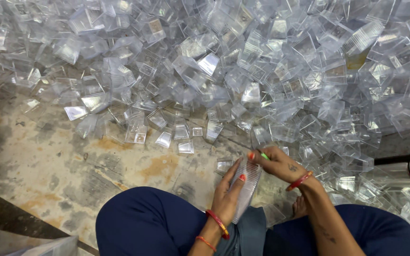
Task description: The person sits on the floor among a large pile of clear plastic cups, picks up cups one at a time, and trims the rim edge of each cup with a small green utility knife held in the right hand. Trimmed cups are stacked in the left hand and finished stacks are set aside on the floor.
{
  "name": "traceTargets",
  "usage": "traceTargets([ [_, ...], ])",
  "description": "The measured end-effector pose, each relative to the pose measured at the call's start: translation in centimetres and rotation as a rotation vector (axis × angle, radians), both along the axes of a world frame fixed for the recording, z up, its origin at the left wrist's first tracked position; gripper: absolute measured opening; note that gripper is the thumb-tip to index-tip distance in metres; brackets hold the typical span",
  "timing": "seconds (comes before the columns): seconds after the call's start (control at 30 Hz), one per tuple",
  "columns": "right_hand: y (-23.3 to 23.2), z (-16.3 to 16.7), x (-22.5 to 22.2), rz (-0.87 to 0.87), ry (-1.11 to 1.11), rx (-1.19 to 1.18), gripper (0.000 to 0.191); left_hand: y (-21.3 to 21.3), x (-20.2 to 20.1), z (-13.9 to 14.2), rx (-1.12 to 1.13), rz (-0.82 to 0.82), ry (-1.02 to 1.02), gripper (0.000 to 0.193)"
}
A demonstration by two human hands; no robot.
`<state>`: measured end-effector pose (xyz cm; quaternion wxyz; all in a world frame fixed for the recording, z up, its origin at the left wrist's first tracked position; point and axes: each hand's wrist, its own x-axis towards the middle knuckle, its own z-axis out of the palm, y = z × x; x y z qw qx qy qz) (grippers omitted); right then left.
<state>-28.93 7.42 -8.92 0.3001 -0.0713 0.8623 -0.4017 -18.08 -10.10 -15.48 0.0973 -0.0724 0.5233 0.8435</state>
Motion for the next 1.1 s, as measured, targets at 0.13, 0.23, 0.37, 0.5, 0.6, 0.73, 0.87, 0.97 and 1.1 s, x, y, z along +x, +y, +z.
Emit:
traceTargets([
  [0.13,-2.7,-0.6,-3.2,-0.098,0.399,-0.083,0.042,0.3,-0.9,-1.8,0.137,0.094,-0.152,0.056],
  [0.23,-6.3,-0.5,-6.3,-0.187,0.571,0.220,0.038,0.1,-0.9,-3.1,0.040,0.191,-0.083,0.054],
  [0.37,-11.0,0.0,-9.3,-0.128,0.674,0.354,0.036,-0.5,-1.4,-3.8,0.152,0.263,-0.197,0.055],
  [0.5,-12.4,0.2,-10.4,-0.115,0.701,0.391,0.038,-1.0,-1.9,-3.6,0.217,0.262,-0.165,0.054],
  [0.6,-11.2,0.4,-10.2,-0.116,0.693,0.238,0.028,-1.0,-1.9,-2.8,0.155,0.220,-0.160,0.054],
  [0.73,-7.9,1.2,-8.5,-0.104,0.502,-0.033,0.026,-1.2,-1.6,-1.1,0.098,0.203,-0.038,0.054],
  [0.87,-3.5,2.4,-4.8,-0.095,0.261,-0.173,0.026,-1.5,-1.2,1.1,0.025,0.226,0.042,0.056],
  [0.97,-0.9,2.9,-1.6,0.031,0.163,-0.174,0.025,-1.3,0.2,2.7,-0.182,0.182,0.116,0.060],
  [1.1,1.4,3.5,1.9,-0.042,0.015,-0.084,0.024,-0.7,1.4,4.5,-0.459,0.114,0.252,0.054],
])
